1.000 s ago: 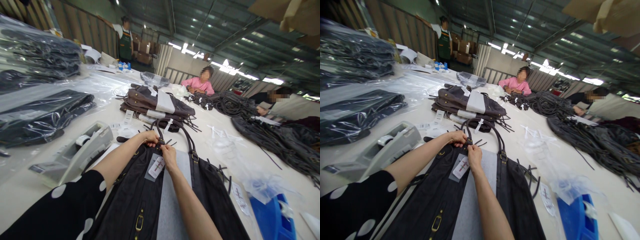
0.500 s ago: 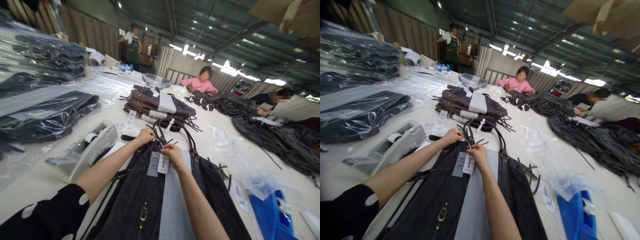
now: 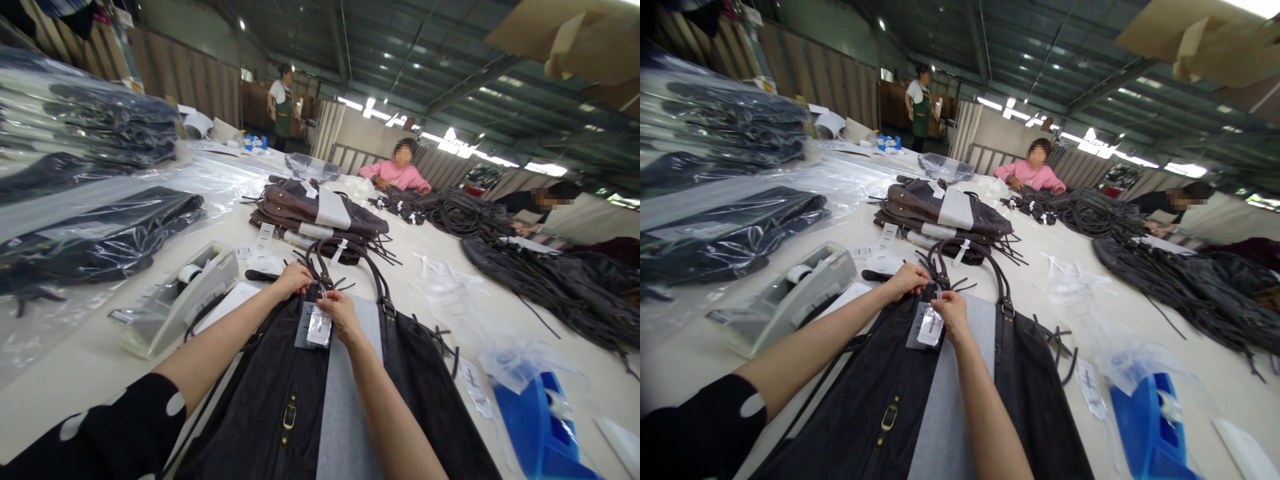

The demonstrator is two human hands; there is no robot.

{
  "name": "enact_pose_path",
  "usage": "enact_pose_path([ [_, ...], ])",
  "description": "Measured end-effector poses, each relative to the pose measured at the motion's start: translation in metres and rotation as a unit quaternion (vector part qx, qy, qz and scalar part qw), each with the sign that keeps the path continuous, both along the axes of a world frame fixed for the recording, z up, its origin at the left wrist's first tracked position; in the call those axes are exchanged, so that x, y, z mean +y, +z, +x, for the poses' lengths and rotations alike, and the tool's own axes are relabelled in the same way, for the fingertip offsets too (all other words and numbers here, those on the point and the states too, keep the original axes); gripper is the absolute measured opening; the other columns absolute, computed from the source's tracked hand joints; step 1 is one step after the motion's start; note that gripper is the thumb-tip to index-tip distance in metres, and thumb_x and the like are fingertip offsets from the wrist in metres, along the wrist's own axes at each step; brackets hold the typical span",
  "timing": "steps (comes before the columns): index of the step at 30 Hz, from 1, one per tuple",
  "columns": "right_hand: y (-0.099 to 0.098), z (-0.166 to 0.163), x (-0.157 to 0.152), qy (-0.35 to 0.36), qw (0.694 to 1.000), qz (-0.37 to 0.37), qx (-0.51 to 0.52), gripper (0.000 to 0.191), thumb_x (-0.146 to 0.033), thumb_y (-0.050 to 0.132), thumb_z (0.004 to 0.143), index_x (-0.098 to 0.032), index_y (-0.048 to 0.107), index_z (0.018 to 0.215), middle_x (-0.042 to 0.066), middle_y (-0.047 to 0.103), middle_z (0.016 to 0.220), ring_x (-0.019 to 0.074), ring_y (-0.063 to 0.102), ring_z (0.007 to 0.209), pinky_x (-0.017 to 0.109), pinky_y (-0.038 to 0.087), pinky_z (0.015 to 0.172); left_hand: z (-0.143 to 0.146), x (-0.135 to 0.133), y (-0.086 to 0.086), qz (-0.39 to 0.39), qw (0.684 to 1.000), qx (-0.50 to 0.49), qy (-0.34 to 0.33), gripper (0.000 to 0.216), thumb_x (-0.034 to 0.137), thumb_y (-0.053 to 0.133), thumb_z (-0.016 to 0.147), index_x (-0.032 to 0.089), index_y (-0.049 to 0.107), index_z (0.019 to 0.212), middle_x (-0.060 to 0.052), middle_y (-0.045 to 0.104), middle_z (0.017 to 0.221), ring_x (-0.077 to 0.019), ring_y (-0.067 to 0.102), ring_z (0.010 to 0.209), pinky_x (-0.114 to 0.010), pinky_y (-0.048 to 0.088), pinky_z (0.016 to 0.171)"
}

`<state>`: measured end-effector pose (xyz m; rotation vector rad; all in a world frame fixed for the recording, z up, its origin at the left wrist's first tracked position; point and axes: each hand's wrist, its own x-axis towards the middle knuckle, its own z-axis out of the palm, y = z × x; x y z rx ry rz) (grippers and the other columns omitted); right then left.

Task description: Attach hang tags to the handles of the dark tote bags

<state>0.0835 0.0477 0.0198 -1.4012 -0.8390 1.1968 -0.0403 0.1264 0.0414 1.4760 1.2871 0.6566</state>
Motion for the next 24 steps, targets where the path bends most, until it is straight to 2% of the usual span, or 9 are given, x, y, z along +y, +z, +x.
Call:
enact_pose_path([
  [7,-0.003,0.0,0.0,0.008,1.0,0.008,0.01,0.024,-0.023,0.067,0.044,-0.014,0.055,0.064,-0.003,0.056,0.05,0.0105,0.048,0.046,0.023,0.036,0.048,0.006,0.002,-0.001,0.004,1.0,-0.002,0.005,0.004,0.008,0.056,0.064,0.009,0.059,0.064,0.004,0.047,0.041,-0.0063,0.04,0.031,-0.018,0.025,0.033],
  [14,-0.003,0.001,-0.002,0.014,1.0,0.001,0.0,0.025,-0.025,0.067,0.044,-0.015,0.056,0.065,-0.002,0.057,0.051,0.0116,0.049,0.046,0.023,0.037,0.048,0.005,0.002,-0.003,0.004,0.999,-0.026,0.022,0.006,0.011,0.058,0.064,0.01,0.061,0.068,0.005,0.046,0.04,-0.0049,0.038,0.032,-0.017,0.022,0.034],
  [19,0.002,0.003,-0.006,0.026,0.999,0.001,0.036,0.029,-0.024,0.071,0.044,-0.014,0.057,0.068,-0.002,0.058,0.052,0.0114,0.05,0.047,0.023,0.038,0.048,0.003,0.0,0.0,-0.006,0.997,-0.068,0.046,0.005,0.013,0.059,0.062,0.01,0.061,0.066,0.007,0.038,0.031,-0.0056,0.034,0.03,-0.018,0.019,0.035],
  [24,0.008,0.004,-0.009,0.028,0.996,-0.005,0.086,0.037,-0.022,0.075,0.041,-0.013,0.057,0.072,-0.003,0.057,0.052,0.0102,0.05,0.045,0.022,0.038,0.046,0.005,-0.001,-0.001,-0.04,0.987,-0.142,0.062,0.006,0.012,0.06,0.056,0.012,0.054,0.054,0.006,0.038,0.031,-0.0051,0.031,0.03,-0.019,0.016,0.035],
])
